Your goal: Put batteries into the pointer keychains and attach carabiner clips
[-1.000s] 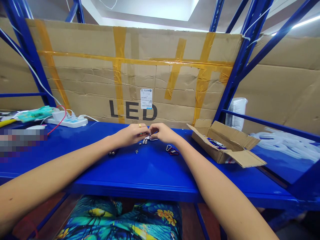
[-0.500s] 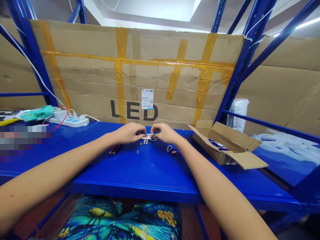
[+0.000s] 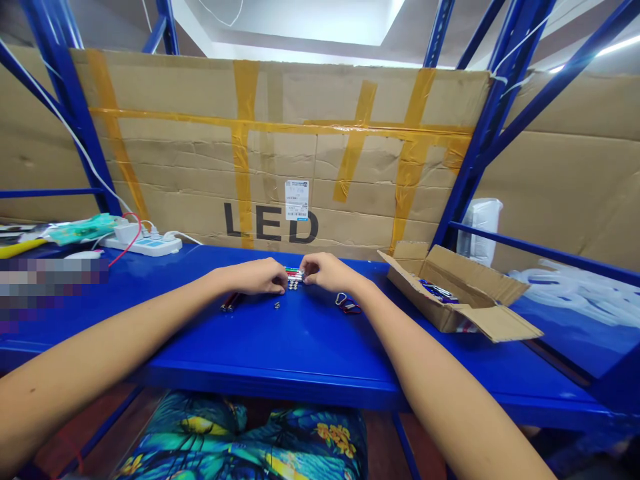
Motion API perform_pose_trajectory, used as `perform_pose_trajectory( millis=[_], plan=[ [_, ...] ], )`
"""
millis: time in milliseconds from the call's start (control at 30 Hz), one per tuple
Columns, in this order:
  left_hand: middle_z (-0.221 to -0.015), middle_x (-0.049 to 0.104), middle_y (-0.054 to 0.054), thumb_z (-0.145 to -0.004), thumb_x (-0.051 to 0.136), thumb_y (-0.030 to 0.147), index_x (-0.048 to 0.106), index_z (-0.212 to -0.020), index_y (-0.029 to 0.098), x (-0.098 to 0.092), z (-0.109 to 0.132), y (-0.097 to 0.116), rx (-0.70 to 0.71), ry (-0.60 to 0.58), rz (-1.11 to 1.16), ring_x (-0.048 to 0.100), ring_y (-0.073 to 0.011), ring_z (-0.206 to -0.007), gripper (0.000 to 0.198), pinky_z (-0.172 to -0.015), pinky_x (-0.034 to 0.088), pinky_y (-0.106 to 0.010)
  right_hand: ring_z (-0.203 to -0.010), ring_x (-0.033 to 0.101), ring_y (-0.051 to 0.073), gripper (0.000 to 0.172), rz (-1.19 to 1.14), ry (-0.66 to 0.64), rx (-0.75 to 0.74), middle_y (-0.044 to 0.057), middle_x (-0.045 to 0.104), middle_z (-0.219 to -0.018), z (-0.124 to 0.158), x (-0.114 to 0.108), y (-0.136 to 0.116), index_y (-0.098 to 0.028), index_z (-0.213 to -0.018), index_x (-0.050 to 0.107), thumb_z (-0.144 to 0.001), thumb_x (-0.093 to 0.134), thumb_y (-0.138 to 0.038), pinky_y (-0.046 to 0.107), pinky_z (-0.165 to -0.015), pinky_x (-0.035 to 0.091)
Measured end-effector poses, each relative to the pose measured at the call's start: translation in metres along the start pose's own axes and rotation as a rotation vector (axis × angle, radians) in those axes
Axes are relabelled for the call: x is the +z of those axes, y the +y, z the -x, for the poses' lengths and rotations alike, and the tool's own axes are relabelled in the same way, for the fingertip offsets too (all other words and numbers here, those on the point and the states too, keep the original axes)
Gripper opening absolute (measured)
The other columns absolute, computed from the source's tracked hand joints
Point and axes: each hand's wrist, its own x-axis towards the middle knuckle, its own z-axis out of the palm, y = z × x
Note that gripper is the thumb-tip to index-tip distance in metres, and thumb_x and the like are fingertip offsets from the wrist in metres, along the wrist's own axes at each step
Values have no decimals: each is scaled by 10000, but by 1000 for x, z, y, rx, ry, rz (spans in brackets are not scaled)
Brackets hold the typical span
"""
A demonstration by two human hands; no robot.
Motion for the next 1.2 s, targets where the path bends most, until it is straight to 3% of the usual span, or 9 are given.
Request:
perform_pose_trajectory(
  millis=[133,367,700,800,933,1000,1067,1200],
  plan=[
    [-687,671,-15,-755,603,165,687,-775,170,-4,2,5,-27,46,-1,540,-120,-571,87,-534,344,-237,-707,568,154,145,11,-28,-11,8,646,-745,1,0,0,-175,-804,635,-703,597,-79,291,-684,428],
    [-777,710,-33,-849,557,210,682,-901,139,-6,-4,12,110,448,170,601,-111,-683,153,-652,425,-225,-658,554,150,81,-136,-44,-1,-3,626,-687,-1,2,1,-179,-789,615,-718,604,-141,304,-664,435],
    [-830,705,-38,-862,549,228,675,-934,158,-12,-2,13,160,562,200,620,-127,-749,162,-703,453,-254,-697,568,148,115,-350,59,-49,8,642,-746,-3,-2,6,-173,-870,632,-761,633,-212,316,-684,452],
    [-722,654,-15,-843,549,269,647,-861,157,-19,4,11,63,447,175,561,-118,-653,150,-621,409,-247,-752,590,159,106,-325,80,-47,29,662,-800,-4,-2,9,-172,-875,632,-771,609,-174,326,-723,462],
    [-646,629,-3,-789,589,360,642,-733,172,-26,12,11,-36,-51,134,518,-119,-574,203,-540,347,-251,-716,592,163,146,-297,66,-38,36,663,-778,-6,1,12,-167,-915,627,-778,576,-150,337,-705,472],
    [-660,649,-10,-754,613,380,652,-726,178,-24,13,12,-69,-202,142,533,-128,-577,208,-531,345,-253,-700,595,164,144,-291,66,-42,35,662,-765,-6,2,14,-166,-920,624,-782,580,-164,342,-701,478],
    [-680,665,-18,-737,615,369,656,-723,180,-21,13,15,-84,-249,141,542,-133,-581,194,-528,344,-254,-695,599,165,144,-269,71,-45,34,662,-758,-6,3,15,-165,-922,625,-784,587,-172,345,-702,483],
    [-688,669,-22,-714,592,292,650,-721,184,-17,11,24,-83,-223,108,542,-138,-577,122,-521,337,-258,-720,601,163,153,-211,59,-51,38,662,-778,-6,4,13,-158,-940,633,-799,575,-157,336,-716,485]
  ],
)
